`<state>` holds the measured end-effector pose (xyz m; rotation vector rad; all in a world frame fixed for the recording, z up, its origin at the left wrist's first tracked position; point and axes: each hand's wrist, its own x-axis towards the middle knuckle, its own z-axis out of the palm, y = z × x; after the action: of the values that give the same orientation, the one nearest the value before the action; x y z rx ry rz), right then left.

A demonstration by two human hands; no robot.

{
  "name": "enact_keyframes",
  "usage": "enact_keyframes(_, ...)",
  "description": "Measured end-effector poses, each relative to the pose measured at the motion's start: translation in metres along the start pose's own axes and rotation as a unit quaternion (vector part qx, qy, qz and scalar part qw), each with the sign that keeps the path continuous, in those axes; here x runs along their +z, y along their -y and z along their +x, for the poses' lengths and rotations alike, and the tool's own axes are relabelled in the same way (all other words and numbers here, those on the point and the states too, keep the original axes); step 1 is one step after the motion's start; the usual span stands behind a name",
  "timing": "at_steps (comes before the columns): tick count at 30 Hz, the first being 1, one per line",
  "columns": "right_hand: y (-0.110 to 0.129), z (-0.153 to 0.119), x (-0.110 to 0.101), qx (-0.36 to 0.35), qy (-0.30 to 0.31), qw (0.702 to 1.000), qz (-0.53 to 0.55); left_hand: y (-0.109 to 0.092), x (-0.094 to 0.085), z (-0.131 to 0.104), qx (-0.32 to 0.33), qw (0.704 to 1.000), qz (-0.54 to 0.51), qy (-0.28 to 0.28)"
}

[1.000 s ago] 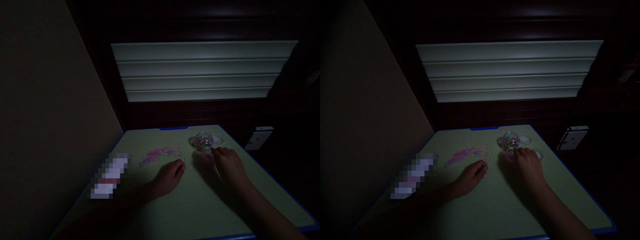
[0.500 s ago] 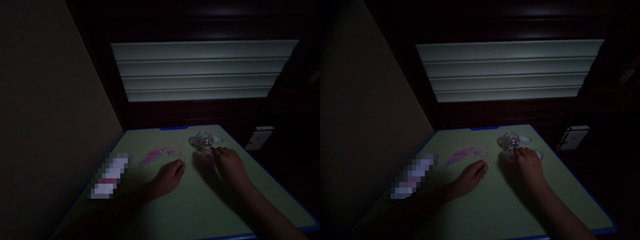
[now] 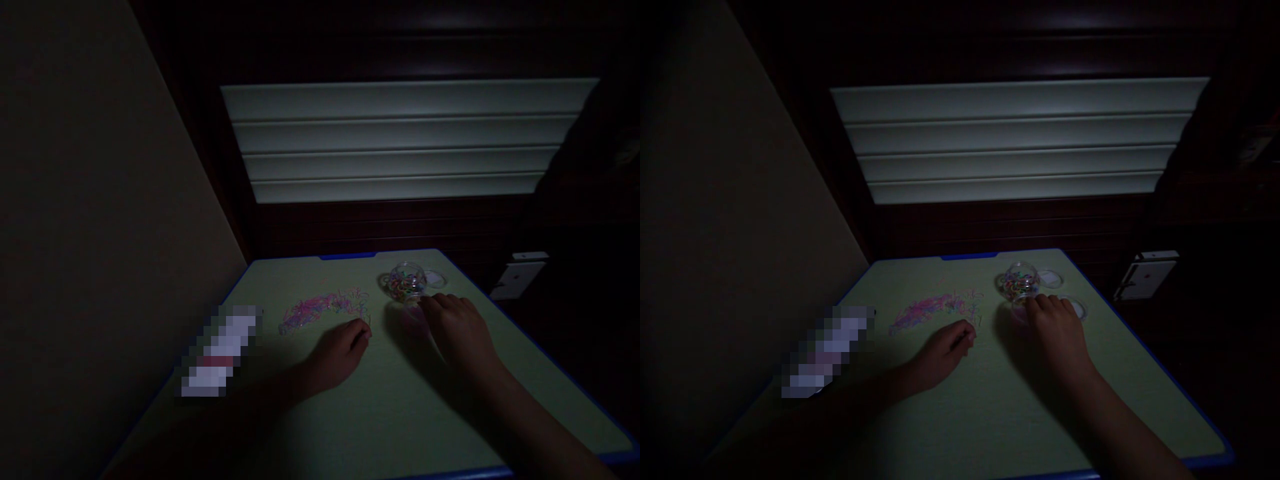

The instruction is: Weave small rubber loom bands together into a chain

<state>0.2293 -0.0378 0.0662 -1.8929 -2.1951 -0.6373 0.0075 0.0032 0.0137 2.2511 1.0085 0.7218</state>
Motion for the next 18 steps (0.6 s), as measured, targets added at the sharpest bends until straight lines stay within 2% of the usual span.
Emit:
enact_keyframes(7, -0.0012, 0.0004, 0.0025, 0.002, 0.008, 1.000, 0.003, 0.0002, 0.0009, 0.0003, -0.006, 1.000, 0.003, -0.002)
enact_keyframes(18, 0.0001, 0.0004, -0.0010, -0.010, -0.012, 1.000, 0.022, -0.0008, -0.0001, -0.0001, -0.004, 1.000, 0.008, -0.004)
